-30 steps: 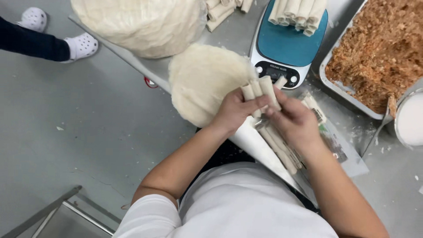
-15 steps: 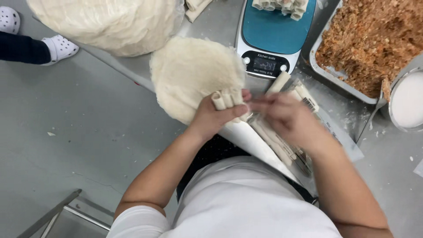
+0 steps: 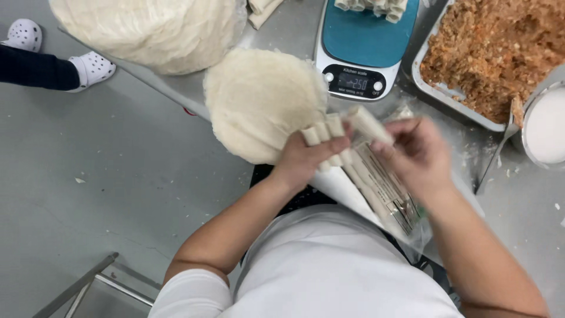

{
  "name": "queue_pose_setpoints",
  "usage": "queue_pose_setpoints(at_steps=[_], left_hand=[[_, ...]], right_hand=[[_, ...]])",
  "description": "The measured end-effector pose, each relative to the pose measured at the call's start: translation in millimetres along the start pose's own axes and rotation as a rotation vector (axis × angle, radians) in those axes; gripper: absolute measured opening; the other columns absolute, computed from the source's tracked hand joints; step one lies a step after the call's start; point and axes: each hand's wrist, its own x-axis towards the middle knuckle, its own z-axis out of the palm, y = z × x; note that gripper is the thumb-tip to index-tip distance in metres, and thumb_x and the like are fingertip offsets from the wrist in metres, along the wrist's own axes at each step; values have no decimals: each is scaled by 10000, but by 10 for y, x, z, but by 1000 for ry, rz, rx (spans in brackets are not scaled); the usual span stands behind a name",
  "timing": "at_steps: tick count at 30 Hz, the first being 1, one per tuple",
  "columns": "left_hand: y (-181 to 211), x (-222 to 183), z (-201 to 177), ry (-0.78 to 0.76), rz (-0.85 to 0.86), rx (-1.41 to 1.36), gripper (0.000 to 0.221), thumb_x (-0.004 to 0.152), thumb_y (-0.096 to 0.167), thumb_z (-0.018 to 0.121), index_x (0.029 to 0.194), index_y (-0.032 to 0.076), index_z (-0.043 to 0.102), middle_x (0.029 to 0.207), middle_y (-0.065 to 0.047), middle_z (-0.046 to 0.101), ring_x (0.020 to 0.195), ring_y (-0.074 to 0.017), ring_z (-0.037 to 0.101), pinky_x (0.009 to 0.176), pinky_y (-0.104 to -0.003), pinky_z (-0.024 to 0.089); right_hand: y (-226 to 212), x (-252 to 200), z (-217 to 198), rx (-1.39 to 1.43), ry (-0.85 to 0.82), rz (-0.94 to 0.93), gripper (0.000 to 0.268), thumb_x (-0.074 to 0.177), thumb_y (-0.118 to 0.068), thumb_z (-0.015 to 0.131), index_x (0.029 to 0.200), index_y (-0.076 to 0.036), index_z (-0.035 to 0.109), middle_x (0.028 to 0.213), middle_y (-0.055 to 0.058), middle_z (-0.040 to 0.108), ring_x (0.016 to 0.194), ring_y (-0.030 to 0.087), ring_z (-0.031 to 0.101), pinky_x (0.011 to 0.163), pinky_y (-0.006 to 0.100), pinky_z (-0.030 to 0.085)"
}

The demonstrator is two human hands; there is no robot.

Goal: The person picks up prepared food rolls and places them into a plastic bag, puts the bag on a digital scale to check the weight, and adds more rolls from a tray to reach the desired total.

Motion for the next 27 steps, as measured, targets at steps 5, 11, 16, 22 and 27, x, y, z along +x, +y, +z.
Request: queue_pose_setpoints(at_steps=[5, 11, 16, 22, 27], left_hand=[[-39, -51, 456, -160, 20, 35, 321, 754, 166, 922, 1011, 42, 775, 852, -94, 773, 830, -133, 740, 733, -311, 635], [-137, -155, 789, -212, -6, 104, 334, 734, 151, 932, 987, 22, 757, 852, -95, 767, 810, -137, 726, 736, -334, 619], [-217, -199, 935, -204, 5, 184, 328, 742, 129, 929, 998, 36, 747, 889, -87, 776, 838, -115, 718, 747, -314, 618], [-52, -340, 1302, -187, -5, 330, 261, 789, 200, 894, 961, 65, 751, 867, -62, 771, 780, -84, 688, 701, -285, 598], [-736, -311, 1561, -342, 113, 547, 550, 883, 585, 632, 1124, 91, 651, 990, -95, 716, 882, -219, 706, 799, -388, 584]], right_hand=[[594, -601, 159, 586, 259, 28, 309, 856, 82, 753, 1129, 84, 609, 1085, 212, 702, 868, 178, 707, 810, 308, 591], [493, -782, 6, 701, 387, -9, 440, 856, 95, 740, 1270, 109, 592, 1031, 194, 708, 927, 190, 722, 817, 300, 609], [442, -805, -120, 703, 371, -51, 380, 891, 62, 730, 1259, 101, 642, 954, 147, 698, 804, 89, 643, 688, 215, 560], [580, -845, -251, 788, 281, -34, 413, 902, 21, 728, 1294, 103, 626, 885, 136, 653, 711, 91, 629, 559, 200, 548], [953, -1164, -649, 981, 91, 9, 745, 762, 61, 776, 1403, -103, 434, 1410, 149, 518, 1171, 228, 591, 973, 382, 592]])
